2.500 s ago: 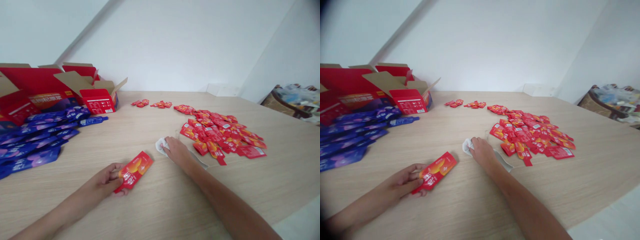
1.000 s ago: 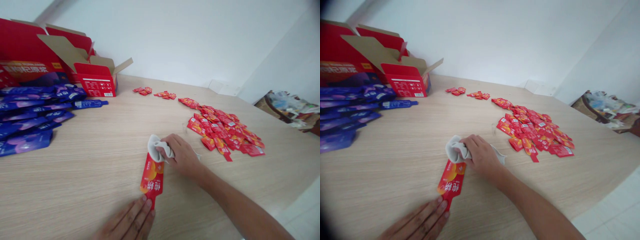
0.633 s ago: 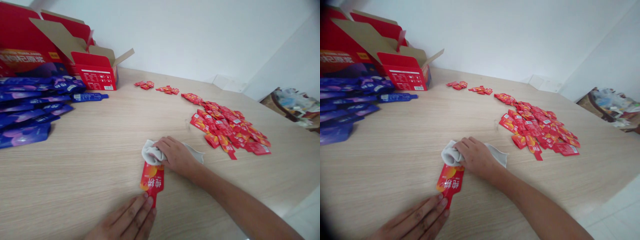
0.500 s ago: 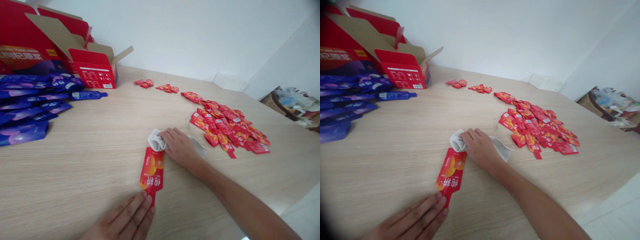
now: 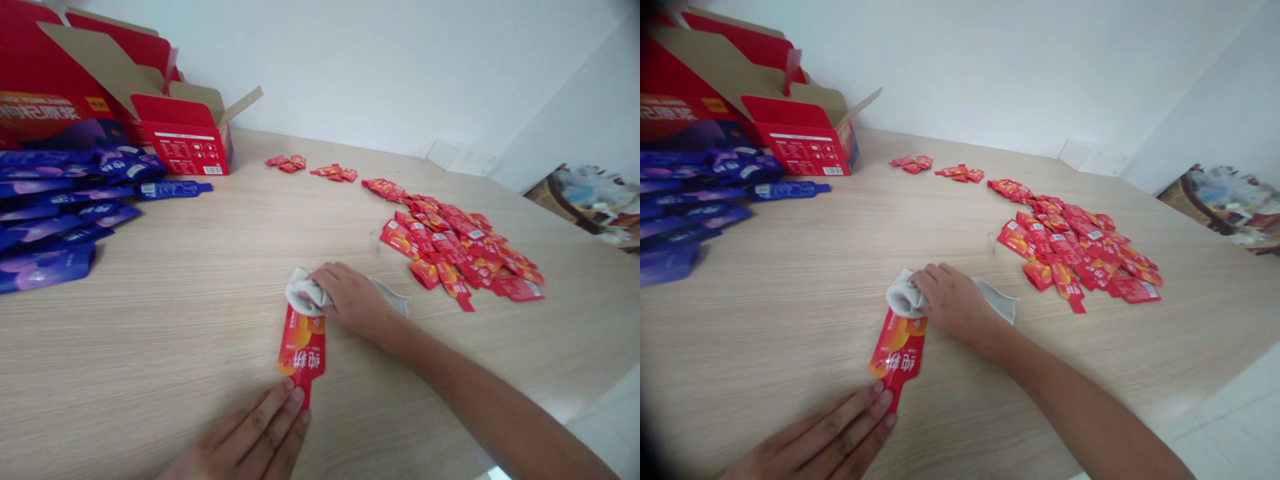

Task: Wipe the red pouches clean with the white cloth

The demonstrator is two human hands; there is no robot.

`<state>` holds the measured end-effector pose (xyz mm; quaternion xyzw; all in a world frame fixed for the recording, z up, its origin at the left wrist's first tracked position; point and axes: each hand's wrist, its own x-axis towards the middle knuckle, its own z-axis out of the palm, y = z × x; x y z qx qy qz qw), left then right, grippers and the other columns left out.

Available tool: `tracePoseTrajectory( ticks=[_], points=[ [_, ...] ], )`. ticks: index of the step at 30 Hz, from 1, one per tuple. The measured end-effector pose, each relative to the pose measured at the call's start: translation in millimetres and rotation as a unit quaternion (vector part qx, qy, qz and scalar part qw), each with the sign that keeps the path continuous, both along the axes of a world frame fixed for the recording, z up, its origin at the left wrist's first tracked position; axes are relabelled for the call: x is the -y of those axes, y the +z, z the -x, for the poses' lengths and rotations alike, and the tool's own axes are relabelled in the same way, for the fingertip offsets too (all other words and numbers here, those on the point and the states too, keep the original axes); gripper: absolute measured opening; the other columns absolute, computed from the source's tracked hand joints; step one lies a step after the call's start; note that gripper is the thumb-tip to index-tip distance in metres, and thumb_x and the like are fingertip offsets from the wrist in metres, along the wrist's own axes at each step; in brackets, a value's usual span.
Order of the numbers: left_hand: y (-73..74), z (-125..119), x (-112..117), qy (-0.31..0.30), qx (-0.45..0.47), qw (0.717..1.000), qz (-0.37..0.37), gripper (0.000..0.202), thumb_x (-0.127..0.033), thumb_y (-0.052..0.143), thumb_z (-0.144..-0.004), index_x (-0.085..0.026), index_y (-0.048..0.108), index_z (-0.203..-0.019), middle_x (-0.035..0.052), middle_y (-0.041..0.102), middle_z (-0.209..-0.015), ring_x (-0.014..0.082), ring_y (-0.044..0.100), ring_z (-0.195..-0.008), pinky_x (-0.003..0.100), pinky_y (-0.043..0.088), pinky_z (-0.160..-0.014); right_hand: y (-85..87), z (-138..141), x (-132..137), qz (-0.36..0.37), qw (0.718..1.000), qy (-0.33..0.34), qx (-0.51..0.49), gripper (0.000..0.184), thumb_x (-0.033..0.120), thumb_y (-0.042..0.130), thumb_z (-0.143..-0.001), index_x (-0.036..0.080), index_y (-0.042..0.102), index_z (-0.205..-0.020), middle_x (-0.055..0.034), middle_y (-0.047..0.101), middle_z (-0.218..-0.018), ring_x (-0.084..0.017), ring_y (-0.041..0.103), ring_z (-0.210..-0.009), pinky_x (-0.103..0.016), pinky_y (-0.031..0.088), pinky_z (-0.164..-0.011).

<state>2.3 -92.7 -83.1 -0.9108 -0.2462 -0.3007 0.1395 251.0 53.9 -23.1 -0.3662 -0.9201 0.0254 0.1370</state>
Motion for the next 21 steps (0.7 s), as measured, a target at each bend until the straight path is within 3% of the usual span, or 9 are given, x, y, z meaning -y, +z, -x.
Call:
tracePoseTrajectory(
  ticks=[3, 5, 8, 11, 13, 18, 21],
  points=[
    [-0.2, 1.0, 0.7, -0.004, -0.013, 1.0, -0.001, 0.042, -0.018, 0.033, -0.111, -0.017, 0.071, -0.13, 0.0045, 0.07, -0.136, 0.0214, 0.055, -0.139, 0.038, 0.023, -0.13, 7.1, -9.2, -12.5, -0.056, 0.996, -0.07, 0.005, 0.023, 0.012, 0.063, -0.095, 0.016, 0.062, -0.117, -0.0128, 0.068, -0.114, -0.029, 0.061, -0.104, -0.044, 0.053, -0.093],
    [-0.5, 1.0, 0.9, -0.003, -0.02, 1.0, -0.007, 0.043, -0.016, 0.033, -0.111, -0.018, 0.071, -0.131, 0.0046, 0.07, -0.137, 0.0212, 0.057, -0.137, 0.038, 0.023, -0.13, 12.8, -11.3, -4.7, -0.077, 0.994, -0.07, -0.038, 0.024, 0.014, 0.062, -0.096, 0.017, 0.06, -0.12, -0.0121, 0.067, -0.115, -0.028, 0.06, -0.105, -0.043, 0.052, -0.094],
    [-0.6, -0.1, 0.5, -0.002, -0.023, 1.0, -0.015, 0.044, -0.014, 0.032, -0.11, -0.017, 0.071, -0.13, 0.0046, 0.07, -0.137, 0.0202, 0.059, -0.134, 0.038, 0.023, -0.13, 15.8, -4.8, 22.7, -0.041, 0.995, 0.007, -0.095, 0.026, 0.018, 0.063, -0.097, 0.019, 0.058, -0.123, -0.009, 0.068, -0.116, -0.024, 0.061, -0.107, -0.039, 0.052, -0.094],
    [-0.4, -0.6, 0.0, 0.001, -0.018, 1.0, -0.021, 0.042, -0.015, 0.035, -0.11, -0.017, 0.072, -0.128, 0.0039, 0.072, -0.134, 0.0197, 0.062, -0.13, 0.038, 0.024, -0.13, 10.1, 5.2, 42.7, 0.037, 0.988, 0.142, -0.049, 0.019, 0.019, 0.064, -0.098, 0.021, 0.061, -0.116, -0.0048, 0.07, -0.112, -0.021, 0.062, -0.105, -0.034, 0.051, -0.094],
    [-0.3, -0.2, 0.6, 0.002, -0.023, 1.0, -0.013, 0.041, -0.016, 0.035, -0.11, -0.018, 0.072, -0.129, 0.0035, 0.072, -0.134, 0.0193, 0.062, -0.131, 0.037, 0.023, -0.13, 4.9, 7.5, 39.9, 0.05, 0.985, 0.165, -0.018, 0.018, 0.019, 0.065, -0.097, 0.021, 0.062, -0.115, -0.0049, 0.071, -0.113, -0.021, 0.063, -0.106, -0.034, 0.05, -0.098],
    [4.6, -1.2, 0.7, -0.005, -0.003, 1.0, 0.012, 0.037, -0.018, 0.039, -0.11, -0.019, 0.073, -0.127, 0.0017, 0.072, -0.134, 0.0192, 0.057, -0.137, 0.034, 0.027, -0.128, 0.8, -10.3, -5.4, -0.027, 0.999, -0.016, 0.012, 0.022, 0.017, 0.063, -0.098, 0.017, 0.062, -0.12, -0.0116, 0.068, -0.117, -0.027, 0.061, -0.107, -0.042, 0.051, -0.096],
    [20.7, -5.3, -6.7, -0.022, 0.04, 0.999, 0.03, 0.033, -0.028, 0.045, -0.112, -0.019, 0.076, -0.117, -0.0001, 0.076, -0.126, 0.0164, 0.063, -0.129, 0.03, 0.03, -0.127, 2.1, -28.4, -24.3, -0.073, 0.993, -0.092, -0.007, 0.023, 0.017, 0.06, -0.099, 0.016, 0.06, -0.122, -0.0125, 0.067, -0.116, -0.028, 0.061, -0.107, -0.042, 0.051, -0.095]
  ],
)
